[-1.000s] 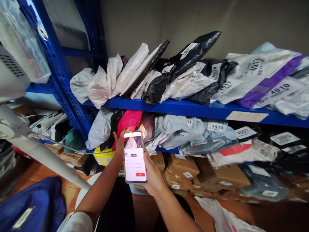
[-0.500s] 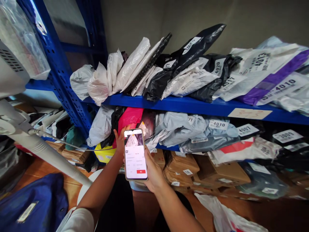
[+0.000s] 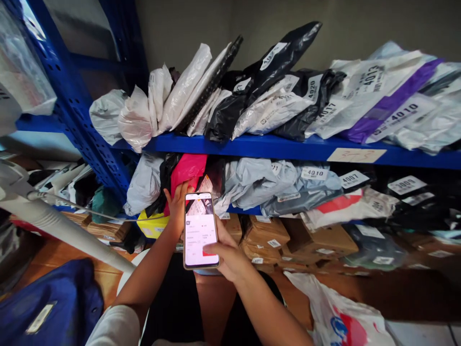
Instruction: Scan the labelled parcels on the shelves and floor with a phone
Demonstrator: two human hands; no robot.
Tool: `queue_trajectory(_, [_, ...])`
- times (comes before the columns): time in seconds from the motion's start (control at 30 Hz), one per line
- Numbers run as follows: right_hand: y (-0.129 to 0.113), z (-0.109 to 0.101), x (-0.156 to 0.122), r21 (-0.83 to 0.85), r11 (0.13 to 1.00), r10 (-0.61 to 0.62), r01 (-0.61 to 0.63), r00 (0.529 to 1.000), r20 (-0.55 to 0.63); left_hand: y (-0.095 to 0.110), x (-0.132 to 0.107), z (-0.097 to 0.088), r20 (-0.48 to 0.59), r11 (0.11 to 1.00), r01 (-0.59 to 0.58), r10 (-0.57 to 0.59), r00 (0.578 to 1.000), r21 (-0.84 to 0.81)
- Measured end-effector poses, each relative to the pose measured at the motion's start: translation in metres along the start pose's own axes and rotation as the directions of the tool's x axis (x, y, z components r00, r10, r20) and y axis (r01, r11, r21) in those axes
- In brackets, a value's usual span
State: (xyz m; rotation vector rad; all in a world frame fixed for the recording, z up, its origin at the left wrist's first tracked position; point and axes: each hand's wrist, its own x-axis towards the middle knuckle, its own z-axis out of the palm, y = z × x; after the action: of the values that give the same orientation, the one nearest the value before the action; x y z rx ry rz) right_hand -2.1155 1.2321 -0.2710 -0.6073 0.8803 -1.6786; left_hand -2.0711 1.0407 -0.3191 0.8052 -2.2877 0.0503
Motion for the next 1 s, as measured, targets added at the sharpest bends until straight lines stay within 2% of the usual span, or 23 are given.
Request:
queue_trajectory(0.13, [-0.003,-0.008,-0.01,-0.043,0.999,0.018,-0.012,0.991,0.13,0.002,0.0,-0.002,0.009,1.0,0.013,-0.013,1.0,0.026])
queue_trajectory(0.33, [-0.006,-0.014,-0.024,-0.082,0.995,0.064,-0.05,0.982,0.176,0.008,0.003,-0.009,-0.013,1.0,0.005,-0.005,1.0,0.027])
queue_trajectory(0.43, [-0.01,-0.018,-0.036,-0.092,0.994,0.072,-0.06,0.989,0.13,0.009,0.003,-0.005,-0.051,1.0,0.004,-0.004,0.999,-0.007])
queue_trajectory(0.57, [-0.014,-0.03,-0.054,-0.115,0.988,0.101,-0.1,0.995,0.005,0.002,0.002,0.011,-0.139,0.997,-0.007,-0.004,0.99,-0.079])
queue_trajectory(0.7, [-0.013,-0.045,-0.066,-0.124,0.984,0.109,-0.126,0.985,-0.134,-0.003,0.001,0.02,-0.15,0.991,-0.032,0.012,0.989,-0.127])
queue_trajectory(0.83, [-0.01,-0.054,-0.071,-0.117,0.984,0.112,-0.136,0.975,-0.19,-0.005,-0.001,0.023,-0.164,0.991,-0.051,0.031,0.986,-0.12])
queue_trajectory(0.9, [-0.009,-0.057,-0.073,-0.121,0.983,0.11,-0.138,0.972,-0.208,-0.007,-0.003,0.025,-0.211,0.989,-0.089,0.063,0.976,-0.114])
queue_trajectory(1.0, [-0.008,-0.06,-0.074,-0.103,0.984,0.124,-0.144,0.975,-0.183,-0.009,-0.004,0.024,-0.362,0.979,-0.152,0.092,0.928,-0.139])
